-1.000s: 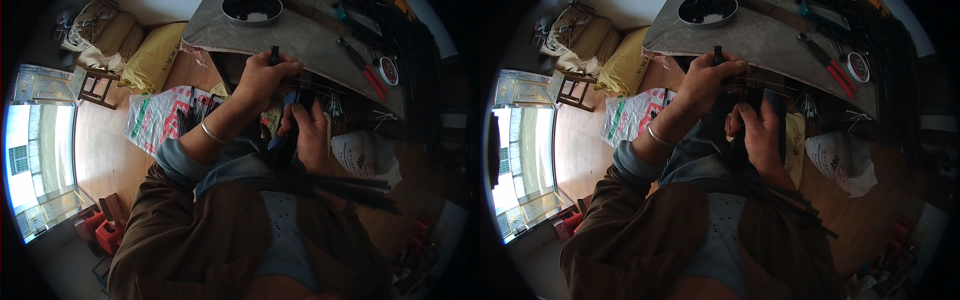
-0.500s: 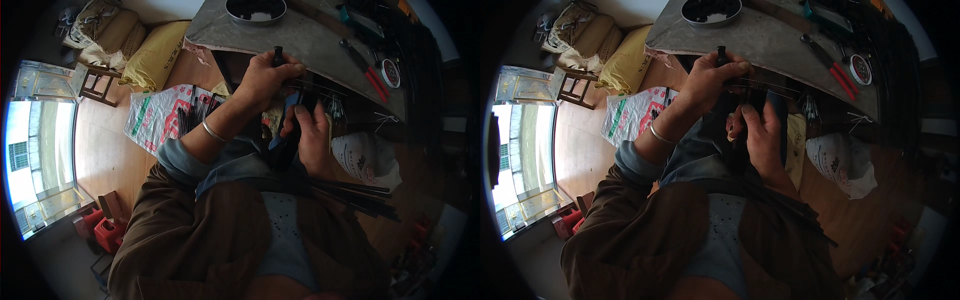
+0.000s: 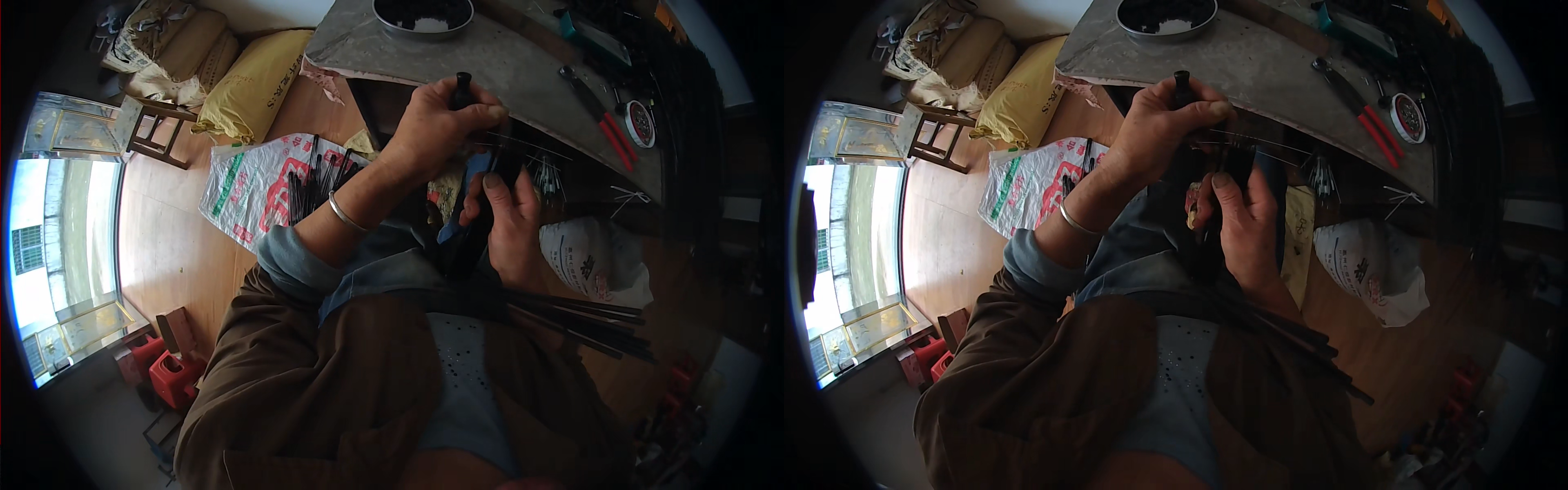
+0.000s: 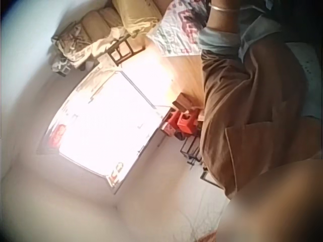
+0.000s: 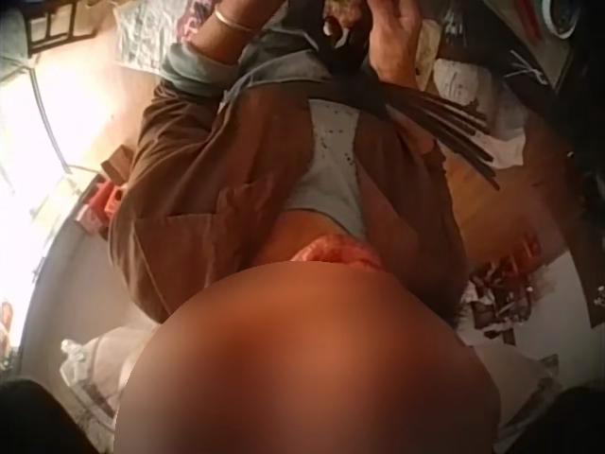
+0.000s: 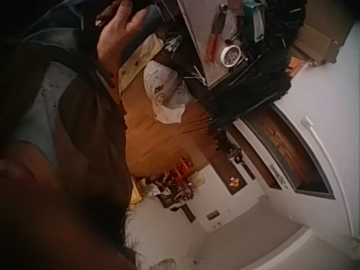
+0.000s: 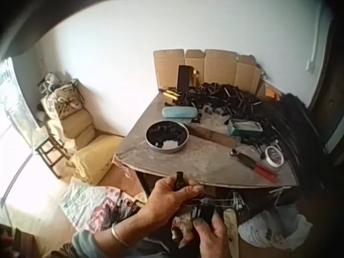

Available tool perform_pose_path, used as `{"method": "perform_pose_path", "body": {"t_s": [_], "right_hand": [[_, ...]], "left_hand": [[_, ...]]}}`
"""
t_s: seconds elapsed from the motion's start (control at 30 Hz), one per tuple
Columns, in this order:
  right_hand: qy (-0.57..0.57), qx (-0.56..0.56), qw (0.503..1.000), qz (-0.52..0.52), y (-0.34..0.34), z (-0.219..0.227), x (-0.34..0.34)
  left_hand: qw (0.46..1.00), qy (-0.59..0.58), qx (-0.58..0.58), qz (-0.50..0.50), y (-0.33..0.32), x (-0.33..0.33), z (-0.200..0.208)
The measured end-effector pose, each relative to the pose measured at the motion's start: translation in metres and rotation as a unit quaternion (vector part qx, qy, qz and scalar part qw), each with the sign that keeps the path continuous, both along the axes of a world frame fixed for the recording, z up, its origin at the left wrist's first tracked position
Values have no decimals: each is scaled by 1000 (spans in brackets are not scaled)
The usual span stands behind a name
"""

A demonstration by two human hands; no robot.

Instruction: Assembling umbrella ribs into the central slider or hub using hands and pliers.

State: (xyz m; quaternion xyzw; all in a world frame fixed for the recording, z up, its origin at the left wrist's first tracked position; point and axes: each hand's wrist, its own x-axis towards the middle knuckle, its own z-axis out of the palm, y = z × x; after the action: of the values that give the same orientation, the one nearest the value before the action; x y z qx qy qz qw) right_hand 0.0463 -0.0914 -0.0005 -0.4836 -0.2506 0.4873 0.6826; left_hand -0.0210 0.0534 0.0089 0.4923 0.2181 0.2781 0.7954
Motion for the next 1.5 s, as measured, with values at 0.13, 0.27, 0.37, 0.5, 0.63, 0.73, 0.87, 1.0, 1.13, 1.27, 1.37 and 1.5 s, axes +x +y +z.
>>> {"method": "perform_pose_path", "body": {"t_s": [0.13,0.27,0.37,0.5,0.63,0.73,0.87,1.0,1.13,1.27,1.37,1.5], "right_hand": [[-12,-2,1000,1,-1,2,0],[-14,-7,1000,-5,-1,5,-1],[-6,-6,1000,-14,-1,9,-2],[14,13,999,-26,-2,0,-1],[-5,-1,998,-56,-1,-3,0],[-26,27,998,-56,-1,-8,1],[-27,45,998,-40,-3,-8,4],[-15,50,998,-36,-4,-13,5],[5,59,997,-56,-4,-13,3],[13,45,998,-51,-4,-12,4],[21,38,998,-52,-3,-8,2],[23,30,995,-88,-4,-2,0]], "left_hand": [[998,30,59,19,-5,-2,9],[998,32,57,10,-5,-1,8],[997,46,54,11,-8,0,8],[999,29,8,18,-11,-5,4],[997,66,33,-13,-20,-21,-4],[993,97,64,-28,-30,-23,-7],[998,66,21,-7,-35,-20,-5],[998,47,-1,-31,-38,-20,1],[999,39,-2,-7,-41,-18,-2],[999,39,14,9,-44,-17,-1],[996,70,39,28,-51,-15,10],[997,75,22,17,-47,-13,6]]}}
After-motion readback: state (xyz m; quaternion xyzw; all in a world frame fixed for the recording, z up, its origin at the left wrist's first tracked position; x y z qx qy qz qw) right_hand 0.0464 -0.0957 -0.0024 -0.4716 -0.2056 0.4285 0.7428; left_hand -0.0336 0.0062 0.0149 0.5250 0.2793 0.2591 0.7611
